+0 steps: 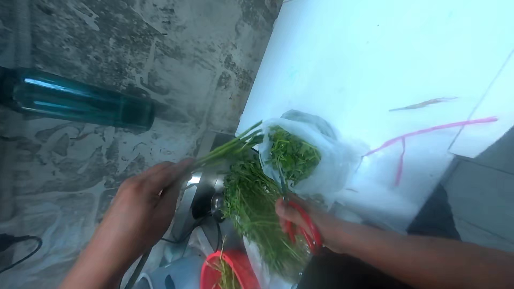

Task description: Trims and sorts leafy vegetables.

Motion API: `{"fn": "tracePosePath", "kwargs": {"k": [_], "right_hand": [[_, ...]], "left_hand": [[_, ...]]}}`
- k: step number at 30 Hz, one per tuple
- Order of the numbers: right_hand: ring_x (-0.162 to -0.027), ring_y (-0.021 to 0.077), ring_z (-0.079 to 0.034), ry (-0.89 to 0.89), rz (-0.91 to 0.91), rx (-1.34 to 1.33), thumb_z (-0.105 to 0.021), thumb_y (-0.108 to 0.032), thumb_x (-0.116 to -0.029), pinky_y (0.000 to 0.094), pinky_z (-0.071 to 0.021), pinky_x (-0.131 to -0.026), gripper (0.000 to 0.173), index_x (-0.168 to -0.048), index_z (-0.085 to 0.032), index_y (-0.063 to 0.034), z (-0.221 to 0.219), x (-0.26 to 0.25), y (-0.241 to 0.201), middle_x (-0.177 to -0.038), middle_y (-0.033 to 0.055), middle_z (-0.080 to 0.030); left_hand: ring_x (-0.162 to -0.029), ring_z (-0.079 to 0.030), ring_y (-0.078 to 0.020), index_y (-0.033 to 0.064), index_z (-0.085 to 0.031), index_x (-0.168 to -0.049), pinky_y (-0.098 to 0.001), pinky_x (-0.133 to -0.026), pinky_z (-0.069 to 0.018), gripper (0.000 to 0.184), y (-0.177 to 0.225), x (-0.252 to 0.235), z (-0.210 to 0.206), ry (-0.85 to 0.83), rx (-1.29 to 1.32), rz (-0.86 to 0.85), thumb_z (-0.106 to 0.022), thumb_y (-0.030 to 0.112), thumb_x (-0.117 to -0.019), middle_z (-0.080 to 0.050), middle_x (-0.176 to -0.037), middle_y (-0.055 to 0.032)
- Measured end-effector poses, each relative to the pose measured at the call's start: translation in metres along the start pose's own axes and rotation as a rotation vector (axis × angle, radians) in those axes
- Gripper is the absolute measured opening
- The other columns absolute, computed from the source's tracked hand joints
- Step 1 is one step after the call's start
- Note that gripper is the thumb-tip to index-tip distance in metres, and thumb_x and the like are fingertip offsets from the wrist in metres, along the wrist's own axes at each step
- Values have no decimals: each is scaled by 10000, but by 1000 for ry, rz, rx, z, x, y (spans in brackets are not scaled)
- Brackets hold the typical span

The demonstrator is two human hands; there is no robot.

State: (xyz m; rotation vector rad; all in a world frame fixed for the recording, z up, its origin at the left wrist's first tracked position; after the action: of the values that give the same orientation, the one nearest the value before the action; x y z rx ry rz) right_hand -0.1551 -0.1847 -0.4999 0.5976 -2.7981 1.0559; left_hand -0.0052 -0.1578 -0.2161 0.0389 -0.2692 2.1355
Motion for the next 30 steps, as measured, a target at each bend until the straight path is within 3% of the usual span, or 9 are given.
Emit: {"fn": "tracePosePath", "kwargs": {"k": [4, 6, 9, 12, 15, 18, 22, 25, 30], "right_hand": [[-1024, 100, -618, -187, 109, 89, -611, -673, -908, 302, -530, -872, 797, -1433, -376, -121, -19, 4, 2, -1142, 12, -612], [-1035, 89, -625, -170, 200, 95, -630, -689, -890, 291, -542, -885, 859, -1449, -360, -97, -18, 1, -8, -1177, 11, -609], [-1022, 116, -648, -32, 145, 77, -639, -744, -836, 315, -556, -870, 898, -1433, -408, -114, -1, -7, -17, -1164, 11, -641], [-1053, 149, -643, 65, 44, 20, -601, -624, -927, 345, -536, -904, 690, -1409, -451, -153, 18, -12, -20, -1163, 25, -649], [-828, 160, -683, 221, -14, -52, -565, -536, -1009, 306, -580, -748, 518, -1306, -533, -113, 37, -17, -22, -950, 53, -662], [-564, 140, -608, 326, -25, -51, -646, -433, -998, 268, -545, -533, 377, -1155, -599, -93, 50, -15, -29, -727, 60, -596], [-500, 124, -567, 385, -13, -18, -672, -394, -990, 249, -510, -473, 325, -1083, -633, -84, 54, -9, -28, -670, 52, -572], [-545, 150, -604, 346, 64, -73, -643, -424, -1001, 279, -550, -524, 363, -1116, -613, -81, 52, -9, -22, -699, 66, -594], [-805, 136, -639, 69, -12, -2, -595, -556, -967, 303, -558, -706, 529, -1293, -519, -146, 19, 0, -4, -939, 20, -614]], "left_hand": [[-711, -606, 13, 172, -698, -1292, -221, -607, -538, 360, 17, -4, -11, 30, 130, 12, -499, 233, -998, -686, -935, 95], [-794, -648, 1, 183, -680, -1327, -240, -684, -580, 362, 23, -2, -32, -21, 188, -3, -498, 235, -1019, -705, -994, 90], [-854, -669, -31, 228, -684, -1341, -291, -751, -602, 365, 24, 5, -65, -131, 223, -33, -493, 243, -1030, -706, -999, 87], [-887, -676, -38, 290, -699, -1310, -325, -772, -606, 366, 20, 10, -78, -210, 178, -63, -485, 238, -1017, -708, -1003, 103], [-865, -666, -55, 273, -712, -1290, -336, -752, -596, 383, 21, 10, -73, -204, 99, -115, -478, 203, -995, -694, -965, 95], [-825, -665, -93, 253, -720, -1278, -363, -713, -587, 396, 22, 5, -67, -174, 8, -134, -488, 171, -968, -685, -930, 68], [-902, -693, -126, 240, -711, -1295, -415, -771, -599, 400, 15, -1, -69, -184, -23, -111, -483, 174, -974, -716, -1026, 42], [-870, -688, -121, 220, -707, -1300, -410, -755, -596, 382, 11, -4, -62, -147, -4, -93, -472, 196, -1000, -716, -1021, 35], [-764, -642, -44, 179, -699, -1297, -299, -658, -563, 354, 13, -10, -33, 11, 90, 8, -473, 254, -1035, -686, -941, 62]]}}
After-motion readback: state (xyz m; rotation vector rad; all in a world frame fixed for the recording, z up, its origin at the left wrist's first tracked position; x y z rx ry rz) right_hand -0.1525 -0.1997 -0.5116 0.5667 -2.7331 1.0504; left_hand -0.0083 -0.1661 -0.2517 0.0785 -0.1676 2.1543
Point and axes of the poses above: each hand's wrist, its own x-axis away from the middle knuckle, its own z-axis out of the back of the hand, y = z × x, the point moved 8 cm from there along -x, towards the middle knuckle
